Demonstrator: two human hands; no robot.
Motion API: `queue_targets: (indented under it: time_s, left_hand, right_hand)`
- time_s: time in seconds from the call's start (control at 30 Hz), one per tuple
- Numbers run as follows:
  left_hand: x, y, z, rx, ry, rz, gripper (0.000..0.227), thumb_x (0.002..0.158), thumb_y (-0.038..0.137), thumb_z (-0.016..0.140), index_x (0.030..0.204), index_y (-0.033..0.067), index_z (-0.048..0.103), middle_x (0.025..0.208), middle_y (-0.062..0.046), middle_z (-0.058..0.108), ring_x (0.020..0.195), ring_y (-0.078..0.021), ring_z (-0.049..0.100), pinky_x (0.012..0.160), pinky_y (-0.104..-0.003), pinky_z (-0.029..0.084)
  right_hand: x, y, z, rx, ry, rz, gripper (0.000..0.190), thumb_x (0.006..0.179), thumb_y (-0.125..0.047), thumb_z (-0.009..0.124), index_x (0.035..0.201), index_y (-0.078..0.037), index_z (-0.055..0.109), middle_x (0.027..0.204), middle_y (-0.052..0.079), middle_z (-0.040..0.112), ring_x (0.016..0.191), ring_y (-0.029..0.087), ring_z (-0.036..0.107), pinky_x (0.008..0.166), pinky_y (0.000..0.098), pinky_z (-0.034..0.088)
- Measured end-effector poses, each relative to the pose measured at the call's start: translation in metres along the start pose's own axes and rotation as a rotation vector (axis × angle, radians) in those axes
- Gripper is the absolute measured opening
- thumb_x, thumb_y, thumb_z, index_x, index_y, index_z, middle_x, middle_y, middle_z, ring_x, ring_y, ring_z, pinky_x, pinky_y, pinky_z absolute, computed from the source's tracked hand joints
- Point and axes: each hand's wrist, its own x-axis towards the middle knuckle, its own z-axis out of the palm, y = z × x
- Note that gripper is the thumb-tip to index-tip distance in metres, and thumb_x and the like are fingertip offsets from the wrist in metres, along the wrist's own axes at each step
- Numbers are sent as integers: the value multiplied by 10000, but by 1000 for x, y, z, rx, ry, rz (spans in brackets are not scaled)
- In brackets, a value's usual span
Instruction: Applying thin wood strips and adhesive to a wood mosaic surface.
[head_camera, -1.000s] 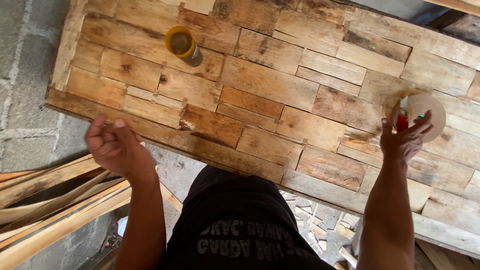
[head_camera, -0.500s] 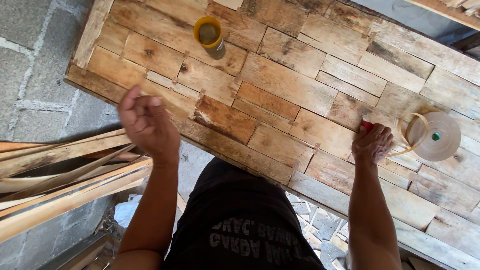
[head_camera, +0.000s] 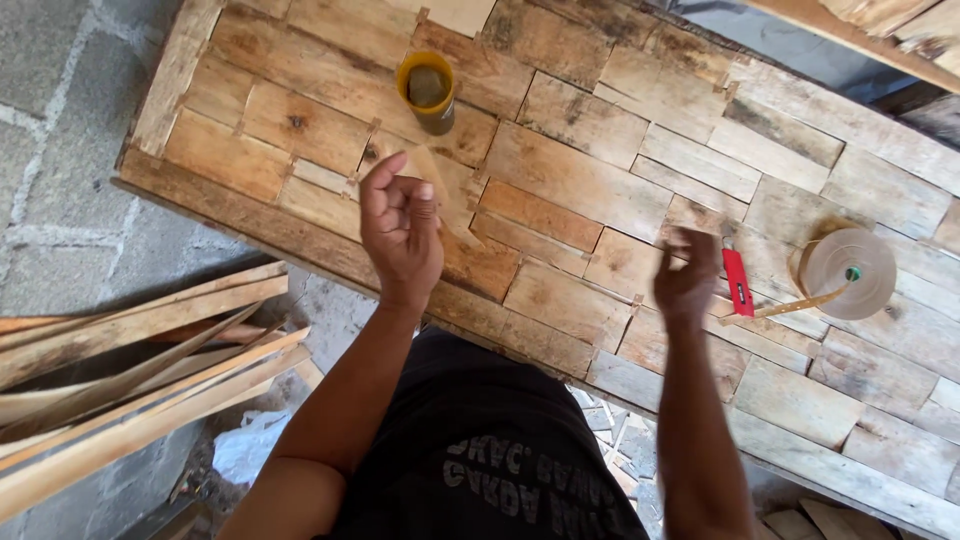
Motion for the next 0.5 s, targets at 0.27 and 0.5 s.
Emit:
queue_targets:
  time_s: [0.27, 0.5]
  left_hand:
    - [25, -14, 13, -89, -152, -7, 368, 1111, 77, 610, 1448, 27, 471, 972, -15, 629, 868, -66, 574, 803, -214, 492]
    - [65, -25, -22, 54, -145, 97, 460, 1099, 61, 641, 1511, 41, 437, 981, -67, 701, 878, -90, 621, 802, -229, 512]
  right_hand:
    - [6, -248, 79, 824, -500, -134, 362, 1122, -193, 467, 1400, 28, 533, 1326, 131, 644, 1267, 226, 594, 1109, 354, 474]
    - [21, -247, 118, 937, -640, 142, 201, 1108, -154, 543, 1158, 16, 637, 887, 45, 672, 833, 109, 623, 803, 292, 564]
